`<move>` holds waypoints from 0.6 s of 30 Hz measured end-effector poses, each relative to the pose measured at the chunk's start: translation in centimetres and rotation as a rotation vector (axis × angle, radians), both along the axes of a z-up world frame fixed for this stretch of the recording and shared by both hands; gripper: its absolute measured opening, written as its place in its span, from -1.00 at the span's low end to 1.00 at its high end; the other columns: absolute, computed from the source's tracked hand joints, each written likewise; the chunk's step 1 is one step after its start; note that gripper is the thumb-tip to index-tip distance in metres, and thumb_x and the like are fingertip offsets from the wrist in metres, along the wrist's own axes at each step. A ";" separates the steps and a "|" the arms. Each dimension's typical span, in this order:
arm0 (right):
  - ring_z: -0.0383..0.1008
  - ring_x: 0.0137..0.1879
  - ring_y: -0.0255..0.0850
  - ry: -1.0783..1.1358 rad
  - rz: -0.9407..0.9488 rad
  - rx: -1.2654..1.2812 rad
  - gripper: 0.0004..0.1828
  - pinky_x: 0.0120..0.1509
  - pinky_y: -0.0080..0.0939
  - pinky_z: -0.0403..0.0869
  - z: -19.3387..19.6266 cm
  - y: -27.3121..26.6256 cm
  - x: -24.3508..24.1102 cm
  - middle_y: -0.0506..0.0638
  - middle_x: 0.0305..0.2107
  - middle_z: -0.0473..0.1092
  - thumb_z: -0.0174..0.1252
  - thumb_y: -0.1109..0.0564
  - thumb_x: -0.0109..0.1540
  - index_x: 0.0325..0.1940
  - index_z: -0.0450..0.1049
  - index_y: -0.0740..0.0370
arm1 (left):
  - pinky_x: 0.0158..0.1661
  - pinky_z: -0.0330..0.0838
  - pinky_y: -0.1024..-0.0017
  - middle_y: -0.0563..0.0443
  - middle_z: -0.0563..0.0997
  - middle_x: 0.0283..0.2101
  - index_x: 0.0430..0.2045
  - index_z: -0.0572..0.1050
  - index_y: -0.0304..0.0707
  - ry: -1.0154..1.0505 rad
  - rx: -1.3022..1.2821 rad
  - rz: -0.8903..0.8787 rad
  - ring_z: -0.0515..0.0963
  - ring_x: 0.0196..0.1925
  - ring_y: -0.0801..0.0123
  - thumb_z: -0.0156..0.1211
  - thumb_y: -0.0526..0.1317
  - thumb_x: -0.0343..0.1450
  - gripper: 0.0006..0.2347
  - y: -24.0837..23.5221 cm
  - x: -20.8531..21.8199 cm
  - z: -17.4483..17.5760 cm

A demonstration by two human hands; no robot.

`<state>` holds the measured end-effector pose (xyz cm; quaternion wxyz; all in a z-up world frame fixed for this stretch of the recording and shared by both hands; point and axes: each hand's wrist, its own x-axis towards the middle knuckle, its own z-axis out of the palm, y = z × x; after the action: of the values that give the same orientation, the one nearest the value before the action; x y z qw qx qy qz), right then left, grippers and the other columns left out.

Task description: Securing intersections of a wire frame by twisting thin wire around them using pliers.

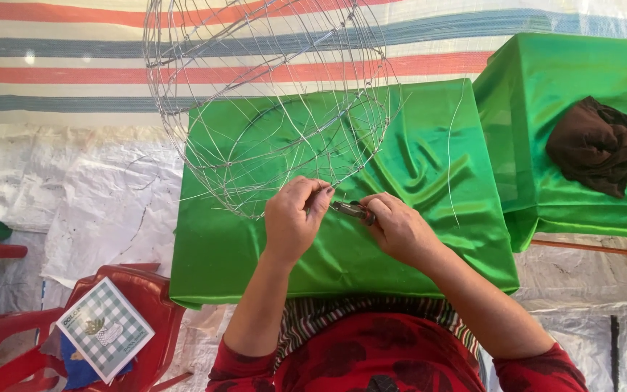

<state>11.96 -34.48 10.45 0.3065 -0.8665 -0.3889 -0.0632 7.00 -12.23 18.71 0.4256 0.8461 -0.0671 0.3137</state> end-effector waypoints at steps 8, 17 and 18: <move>0.56 -0.02 0.02 0.049 0.024 -0.022 -0.81 0.32 0.11 0.47 0.0 -0.1 -0.1 -0.07 -0.16 0.48 0.17 0.04 0.30 -0.23 0.29 0.09 | -0.51 0.55 0.40 -0.04 0.63 -0.48 -0.44 0.63 -0.26 -0.002 0.013 0.003 0.65 -0.46 0.13 0.29 -0.23 0.46 -0.88 0.0 0.0 -0.2; 0.58 -0.16 -0.09 0.283 -0.047 -0.080 -0.78 0.09 0.07 0.59 2.1 0.1 -1.4 -0.10 -0.34 0.43 0.20 0.01 0.31 -0.14 0.28 0.02 | -0.45 0.58 0.35 -0.06 0.62 -0.46 -0.41 0.63 -0.25 -0.015 0.045 0.012 0.66 -0.42 0.09 0.27 -0.25 0.47 -0.90 -0.1 0.0 -0.9; 0.59 -0.18 -0.13 0.374 -0.065 -0.068 -0.78 0.05 0.06 0.60 2.1 0.2 -1.5 -0.11 -0.36 0.43 0.18 0.00 0.32 -0.12 0.26 -0.01 | -0.44 0.58 0.36 -0.04 0.62 -0.45 -0.41 0.63 -0.24 -0.015 0.049 0.012 0.67 -0.41 0.10 0.26 -0.25 0.47 -0.90 -0.1 0.1 -1.2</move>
<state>10.49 -34.30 12.58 0.3417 -0.8851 -0.2990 0.1025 7.07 -12.32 17.55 0.4022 0.8544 -0.0728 0.3209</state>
